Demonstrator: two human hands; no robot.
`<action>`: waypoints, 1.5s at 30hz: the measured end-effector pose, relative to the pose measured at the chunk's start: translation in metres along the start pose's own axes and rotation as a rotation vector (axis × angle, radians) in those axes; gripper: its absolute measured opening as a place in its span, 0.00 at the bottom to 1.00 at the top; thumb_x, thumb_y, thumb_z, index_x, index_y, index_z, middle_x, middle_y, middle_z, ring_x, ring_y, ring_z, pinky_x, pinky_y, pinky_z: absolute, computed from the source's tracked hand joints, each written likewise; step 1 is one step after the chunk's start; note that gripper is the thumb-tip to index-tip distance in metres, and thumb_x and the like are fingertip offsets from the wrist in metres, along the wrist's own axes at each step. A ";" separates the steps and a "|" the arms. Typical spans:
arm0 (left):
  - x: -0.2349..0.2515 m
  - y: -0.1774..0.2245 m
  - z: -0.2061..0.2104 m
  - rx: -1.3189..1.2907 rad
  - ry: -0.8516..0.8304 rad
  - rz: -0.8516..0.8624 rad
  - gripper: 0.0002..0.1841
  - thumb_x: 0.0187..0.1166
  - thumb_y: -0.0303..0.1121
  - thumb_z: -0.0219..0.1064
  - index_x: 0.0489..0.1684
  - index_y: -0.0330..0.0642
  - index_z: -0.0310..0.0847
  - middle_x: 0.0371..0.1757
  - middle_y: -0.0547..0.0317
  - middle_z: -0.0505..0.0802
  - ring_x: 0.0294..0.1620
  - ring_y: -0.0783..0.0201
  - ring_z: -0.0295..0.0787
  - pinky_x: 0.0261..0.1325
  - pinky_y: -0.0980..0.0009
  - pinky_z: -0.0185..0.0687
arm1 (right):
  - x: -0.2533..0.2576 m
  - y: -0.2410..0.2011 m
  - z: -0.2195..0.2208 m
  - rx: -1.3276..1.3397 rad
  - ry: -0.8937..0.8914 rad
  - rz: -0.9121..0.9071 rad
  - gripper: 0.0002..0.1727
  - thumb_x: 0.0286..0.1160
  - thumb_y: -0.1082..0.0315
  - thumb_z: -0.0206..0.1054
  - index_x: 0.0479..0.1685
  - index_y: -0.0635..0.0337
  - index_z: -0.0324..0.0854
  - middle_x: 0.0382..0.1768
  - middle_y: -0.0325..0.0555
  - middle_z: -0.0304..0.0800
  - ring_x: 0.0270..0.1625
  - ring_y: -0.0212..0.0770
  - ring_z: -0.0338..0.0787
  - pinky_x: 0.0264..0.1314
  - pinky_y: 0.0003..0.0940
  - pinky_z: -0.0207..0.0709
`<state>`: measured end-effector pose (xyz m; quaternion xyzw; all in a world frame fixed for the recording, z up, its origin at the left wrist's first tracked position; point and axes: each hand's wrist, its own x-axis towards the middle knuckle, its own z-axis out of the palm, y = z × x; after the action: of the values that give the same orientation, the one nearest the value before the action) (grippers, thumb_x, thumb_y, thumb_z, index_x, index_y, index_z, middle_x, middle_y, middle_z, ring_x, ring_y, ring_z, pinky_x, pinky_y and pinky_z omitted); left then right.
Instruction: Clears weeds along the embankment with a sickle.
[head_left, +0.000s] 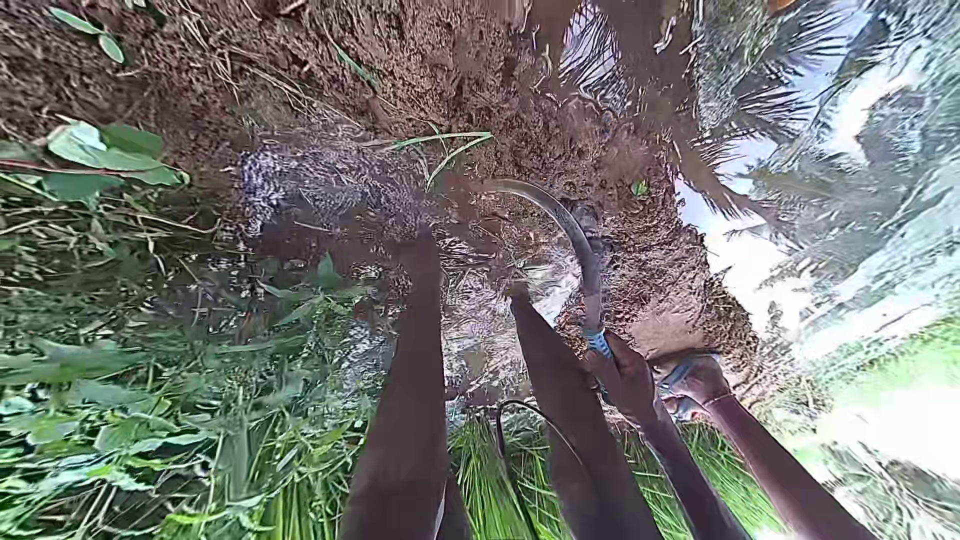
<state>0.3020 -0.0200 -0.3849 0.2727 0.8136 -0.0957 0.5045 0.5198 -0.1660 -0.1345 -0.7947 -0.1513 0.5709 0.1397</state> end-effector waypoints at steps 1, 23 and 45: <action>0.002 0.005 -0.003 0.057 -0.059 0.017 0.26 0.90 0.40 0.57 0.72 0.22 0.72 0.69 0.26 0.82 0.74 0.38 0.78 0.76 0.41 0.71 | 0.002 -0.002 0.001 -0.033 -0.012 -0.012 0.24 0.79 0.55 0.63 0.61 0.68 0.81 0.27 0.28 0.86 0.24 0.19 0.82 0.28 0.20 0.80; 0.020 -0.042 -0.101 0.311 -0.060 0.078 0.30 0.82 0.28 0.65 0.82 0.25 0.63 0.77 0.23 0.76 0.80 0.32 0.72 0.81 0.38 0.65 | 0.210 -0.106 0.126 -1.022 -0.617 -0.207 0.25 0.87 0.47 0.57 0.80 0.41 0.75 0.57 0.57 0.91 0.60 0.63 0.90 0.58 0.71 0.77; -0.088 -0.108 -0.124 0.291 -0.124 -0.017 0.26 0.90 0.35 0.58 0.79 0.22 0.67 0.73 0.23 0.80 0.76 0.33 0.76 0.80 0.40 0.66 | 0.034 -0.043 0.000 -0.422 -0.189 -0.162 0.28 0.82 0.47 0.58 0.65 0.62 0.84 0.34 0.44 0.90 0.32 0.34 0.85 0.37 0.38 0.80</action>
<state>0.1788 -0.0868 -0.2629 0.3295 0.7607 -0.2335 0.5083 0.5270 -0.1131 -0.1473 -0.7348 -0.3429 0.5852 0.0010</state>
